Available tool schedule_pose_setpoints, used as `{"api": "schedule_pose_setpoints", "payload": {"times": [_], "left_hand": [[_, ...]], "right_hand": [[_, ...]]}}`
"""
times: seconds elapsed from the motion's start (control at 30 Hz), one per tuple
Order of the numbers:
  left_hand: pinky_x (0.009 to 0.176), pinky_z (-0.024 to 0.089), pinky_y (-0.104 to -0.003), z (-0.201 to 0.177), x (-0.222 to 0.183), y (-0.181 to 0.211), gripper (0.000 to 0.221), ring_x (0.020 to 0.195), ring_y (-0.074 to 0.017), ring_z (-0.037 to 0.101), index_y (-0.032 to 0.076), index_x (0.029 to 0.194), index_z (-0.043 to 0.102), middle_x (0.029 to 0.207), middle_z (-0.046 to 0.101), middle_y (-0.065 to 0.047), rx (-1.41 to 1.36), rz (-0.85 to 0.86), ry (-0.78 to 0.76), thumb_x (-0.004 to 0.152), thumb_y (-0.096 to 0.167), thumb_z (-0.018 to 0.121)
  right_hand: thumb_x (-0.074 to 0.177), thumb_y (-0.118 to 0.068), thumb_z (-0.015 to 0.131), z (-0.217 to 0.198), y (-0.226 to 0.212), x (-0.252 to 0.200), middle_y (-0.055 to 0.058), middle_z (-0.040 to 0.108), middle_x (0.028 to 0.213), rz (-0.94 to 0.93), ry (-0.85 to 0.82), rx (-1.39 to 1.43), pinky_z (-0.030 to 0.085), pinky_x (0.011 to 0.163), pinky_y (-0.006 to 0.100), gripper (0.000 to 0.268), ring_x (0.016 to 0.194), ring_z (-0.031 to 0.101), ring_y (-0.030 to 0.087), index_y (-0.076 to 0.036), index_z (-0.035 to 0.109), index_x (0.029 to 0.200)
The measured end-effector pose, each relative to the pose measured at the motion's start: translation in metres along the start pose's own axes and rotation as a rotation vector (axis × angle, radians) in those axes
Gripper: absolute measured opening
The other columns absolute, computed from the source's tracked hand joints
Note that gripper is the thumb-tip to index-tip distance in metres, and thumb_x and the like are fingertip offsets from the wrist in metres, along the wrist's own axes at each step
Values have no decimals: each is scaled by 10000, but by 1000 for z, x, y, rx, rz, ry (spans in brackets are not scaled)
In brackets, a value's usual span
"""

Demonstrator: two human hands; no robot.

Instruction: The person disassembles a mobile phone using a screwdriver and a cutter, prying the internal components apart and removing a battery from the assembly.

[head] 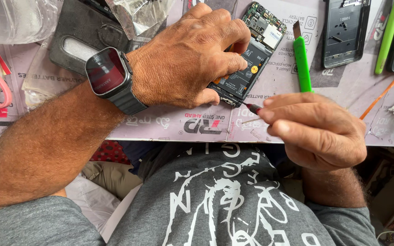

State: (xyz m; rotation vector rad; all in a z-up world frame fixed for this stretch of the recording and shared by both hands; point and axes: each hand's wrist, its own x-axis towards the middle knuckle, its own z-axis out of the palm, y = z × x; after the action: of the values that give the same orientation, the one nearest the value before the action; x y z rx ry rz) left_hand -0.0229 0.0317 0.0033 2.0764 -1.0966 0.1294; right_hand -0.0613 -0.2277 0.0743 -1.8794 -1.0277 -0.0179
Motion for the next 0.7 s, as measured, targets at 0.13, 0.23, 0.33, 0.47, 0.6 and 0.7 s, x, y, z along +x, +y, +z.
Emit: {"api": "schedule_pose_setpoints", "payload": {"times": [0.13,0.23,0.33,0.47,0.6,0.7], "left_hand": [[1019,398,-480,-2,1,1,538,1154,-298,541,91,1070,761,1200,583,-78,-4,-3,-32,619,310,959],[1027,396,-478,-1,1,1,556,1156,-295,540,90,1096,762,1194,581,-75,-13,-8,-25,627,312,960],[1035,395,-477,0,0,1,564,1161,-288,542,85,1107,761,1194,581,-73,-6,-1,-11,631,311,961],[1012,393,-482,1,0,0,572,1158,-291,542,74,1113,764,1190,583,-76,-21,-10,-20,622,289,962],[1032,394,-480,1,0,0,563,1159,-283,546,73,1129,765,1196,583,-77,-14,-5,-12,635,265,957],[1028,394,-485,1,0,-1,588,1161,-294,544,72,1123,766,1205,582,-87,-11,14,-3,613,290,960]], "right_hand": [[996,-96,633,13,12,0,218,711,1018,-48,20,150,682,848,474,138,950,740,315,-71,673,1125],[938,-100,780,8,13,0,154,697,930,-141,16,5,703,793,413,202,878,743,271,-67,680,1110],[976,13,611,6,4,-3,193,716,925,-28,8,-74,682,767,405,137,873,759,280,-14,625,1109],[876,-157,789,7,13,-6,190,701,930,-85,23,-39,658,847,525,241,893,725,308,-81,686,1080],[948,-5,658,9,25,-8,230,704,957,-161,51,15,701,743,408,164,889,756,309,0,656,1111],[941,-29,699,8,22,-11,226,707,971,-163,54,10,699,750,415,176,902,755,312,-17,672,1114]]}}
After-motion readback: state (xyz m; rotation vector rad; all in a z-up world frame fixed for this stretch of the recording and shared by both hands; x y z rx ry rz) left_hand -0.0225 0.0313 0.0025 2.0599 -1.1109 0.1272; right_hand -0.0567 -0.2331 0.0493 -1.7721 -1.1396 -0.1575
